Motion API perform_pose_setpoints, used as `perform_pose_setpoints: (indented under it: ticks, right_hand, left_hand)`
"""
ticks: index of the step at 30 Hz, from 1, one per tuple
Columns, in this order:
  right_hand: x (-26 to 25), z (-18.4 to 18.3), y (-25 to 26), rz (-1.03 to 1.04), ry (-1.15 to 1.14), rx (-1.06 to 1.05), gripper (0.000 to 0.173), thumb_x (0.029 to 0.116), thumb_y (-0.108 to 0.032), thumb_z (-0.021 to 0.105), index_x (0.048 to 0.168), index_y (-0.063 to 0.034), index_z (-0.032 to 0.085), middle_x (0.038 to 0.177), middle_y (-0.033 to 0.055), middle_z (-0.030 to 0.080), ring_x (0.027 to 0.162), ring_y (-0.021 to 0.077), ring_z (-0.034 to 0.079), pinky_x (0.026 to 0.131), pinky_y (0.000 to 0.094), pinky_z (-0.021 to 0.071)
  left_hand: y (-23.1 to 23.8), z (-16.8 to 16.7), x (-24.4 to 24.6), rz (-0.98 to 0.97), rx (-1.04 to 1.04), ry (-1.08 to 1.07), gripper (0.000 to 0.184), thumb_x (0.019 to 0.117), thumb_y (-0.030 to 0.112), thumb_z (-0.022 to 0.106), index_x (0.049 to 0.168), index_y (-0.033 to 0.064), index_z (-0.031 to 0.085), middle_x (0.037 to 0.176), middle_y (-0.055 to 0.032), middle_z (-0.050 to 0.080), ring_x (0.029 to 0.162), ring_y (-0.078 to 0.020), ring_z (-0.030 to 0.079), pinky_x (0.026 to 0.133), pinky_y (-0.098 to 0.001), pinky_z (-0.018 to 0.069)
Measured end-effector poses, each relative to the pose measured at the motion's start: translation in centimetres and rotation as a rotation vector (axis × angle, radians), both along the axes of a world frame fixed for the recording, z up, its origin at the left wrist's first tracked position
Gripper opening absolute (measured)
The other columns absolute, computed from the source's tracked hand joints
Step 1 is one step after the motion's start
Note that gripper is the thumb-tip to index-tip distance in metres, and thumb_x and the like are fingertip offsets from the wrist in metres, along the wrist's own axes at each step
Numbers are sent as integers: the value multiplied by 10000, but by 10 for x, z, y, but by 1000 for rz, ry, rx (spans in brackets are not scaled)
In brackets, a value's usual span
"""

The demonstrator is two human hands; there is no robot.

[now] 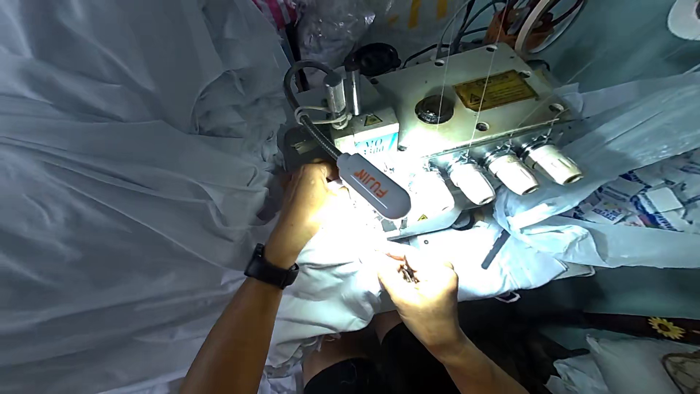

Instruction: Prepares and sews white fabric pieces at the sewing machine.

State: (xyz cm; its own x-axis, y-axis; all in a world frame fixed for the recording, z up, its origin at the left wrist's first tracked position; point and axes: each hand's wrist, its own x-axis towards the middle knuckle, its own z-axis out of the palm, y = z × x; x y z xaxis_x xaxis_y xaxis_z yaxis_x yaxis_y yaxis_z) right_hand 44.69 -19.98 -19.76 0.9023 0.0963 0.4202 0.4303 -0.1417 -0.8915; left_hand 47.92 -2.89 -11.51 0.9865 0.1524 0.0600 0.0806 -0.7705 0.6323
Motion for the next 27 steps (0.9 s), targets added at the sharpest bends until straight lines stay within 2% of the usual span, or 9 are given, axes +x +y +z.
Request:
perform_pose_setpoints:
  ticks: [2,4,6,9,13,17,21,25,27]
  right_hand:
    - [-2,2,-3,8,24,-4,103,790,-17,691,843,59,737,688,-6,659,597,-112,505,585,38,419]
    - [-2,3,-6,29,39,4,108,798,-15,688,855,61,740,699,-5,668,602,-113,508,589,38,422]
    - [-1,4,-9,40,50,19,103,792,-11,685,849,58,736,697,-13,662,606,-115,509,592,36,422]
    - [-1,5,-8,27,58,23,110,790,-16,682,849,59,737,692,-20,654,601,-120,491,585,36,407]
    - [3,4,-4,8,22,-20,126,794,-7,671,864,76,734,663,0,634,585,-103,485,580,41,403]
    - [1,4,-3,33,42,-6,108,799,-9,682,861,61,735,687,5,655,598,-101,508,591,39,419]
    - [0,4,-3,42,54,-1,109,806,-14,676,862,62,731,694,4,656,604,-97,509,596,42,419]
    - [1,5,-2,31,46,-22,117,804,-8,674,868,64,739,691,13,665,601,-96,522,597,44,429]
    - [1,4,-2,41,48,-29,107,816,-17,680,867,54,742,699,15,674,608,-91,535,602,48,436]
  left_hand:
    - [9,11,-2,-25,-55,145,218,912,0,693,743,22,557,645,-78,509,537,-150,460,494,-310,363]
    - [15,15,1,-36,-91,228,280,893,-6,717,689,33,530,590,-69,492,487,-135,422,462,-292,315]
    - [13,19,5,-37,-66,250,275,889,-14,724,684,20,545,591,-80,506,492,-146,435,469,-309,325]
    - [1,17,4,15,-56,98,251,908,-4,706,725,42,541,606,-36,483,490,-89,434,458,-243,342]
    - [-3,-6,6,17,-30,-216,125,903,1,663,833,-2,559,727,-60,503,627,-78,482,571,-228,393]
    - [4,-15,7,-33,-36,-234,109,906,6,690,855,-28,600,740,-105,548,644,-145,520,590,-310,423]
    - [4,-18,9,-28,-16,-265,117,878,4,719,837,-23,613,737,-107,565,644,-154,531,597,-321,431]
    - [3,-19,6,-17,3,-234,103,876,14,742,886,-18,644,820,-126,611,712,-184,570,656,-351,469]
    - [-1,-16,-4,37,128,-213,182,887,63,741,1024,-21,655,1018,-201,645,901,-326,630,787,-527,490]
